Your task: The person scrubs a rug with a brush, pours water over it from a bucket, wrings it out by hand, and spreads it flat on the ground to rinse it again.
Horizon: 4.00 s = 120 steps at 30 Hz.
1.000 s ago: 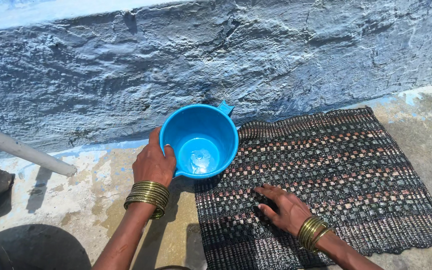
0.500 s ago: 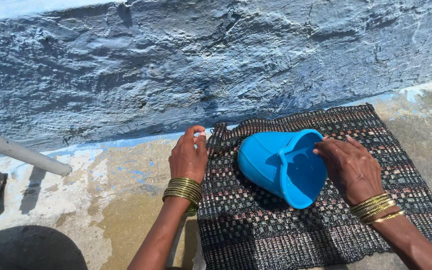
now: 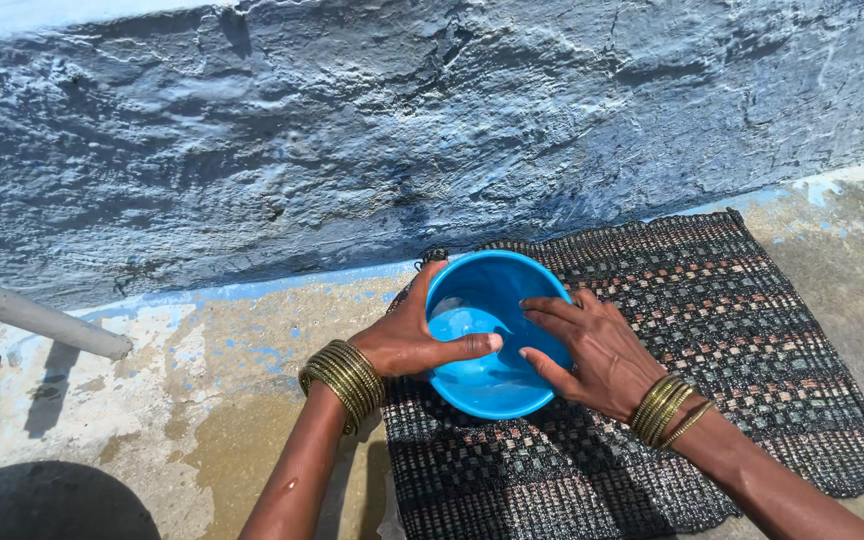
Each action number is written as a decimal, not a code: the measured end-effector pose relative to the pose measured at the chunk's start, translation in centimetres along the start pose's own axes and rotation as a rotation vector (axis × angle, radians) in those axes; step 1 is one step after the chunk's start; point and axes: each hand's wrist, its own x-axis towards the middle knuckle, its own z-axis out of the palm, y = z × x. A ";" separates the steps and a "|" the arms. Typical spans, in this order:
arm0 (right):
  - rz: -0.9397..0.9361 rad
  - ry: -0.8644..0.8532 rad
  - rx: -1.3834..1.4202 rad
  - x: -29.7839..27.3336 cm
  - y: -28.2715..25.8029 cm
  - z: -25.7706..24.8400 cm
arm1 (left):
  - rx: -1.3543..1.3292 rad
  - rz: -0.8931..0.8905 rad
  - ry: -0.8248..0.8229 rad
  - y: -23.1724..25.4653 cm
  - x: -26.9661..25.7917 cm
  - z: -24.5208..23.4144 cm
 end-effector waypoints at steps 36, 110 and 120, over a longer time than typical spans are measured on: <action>-0.470 -0.143 0.235 -6.2 -10.4 27.5 | 0.278 -0.360 0.611 -15.0 10.0 3.1; 1.574 0.211 0.655 -22.4 27.8 14.8 | 0.913 0.356 -0.382 -11.9 -5.0 6.3; 1.562 0.563 0.880 -17.7 23.5 10.8 | 1.035 0.263 -0.217 -8.5 -4.8 7.6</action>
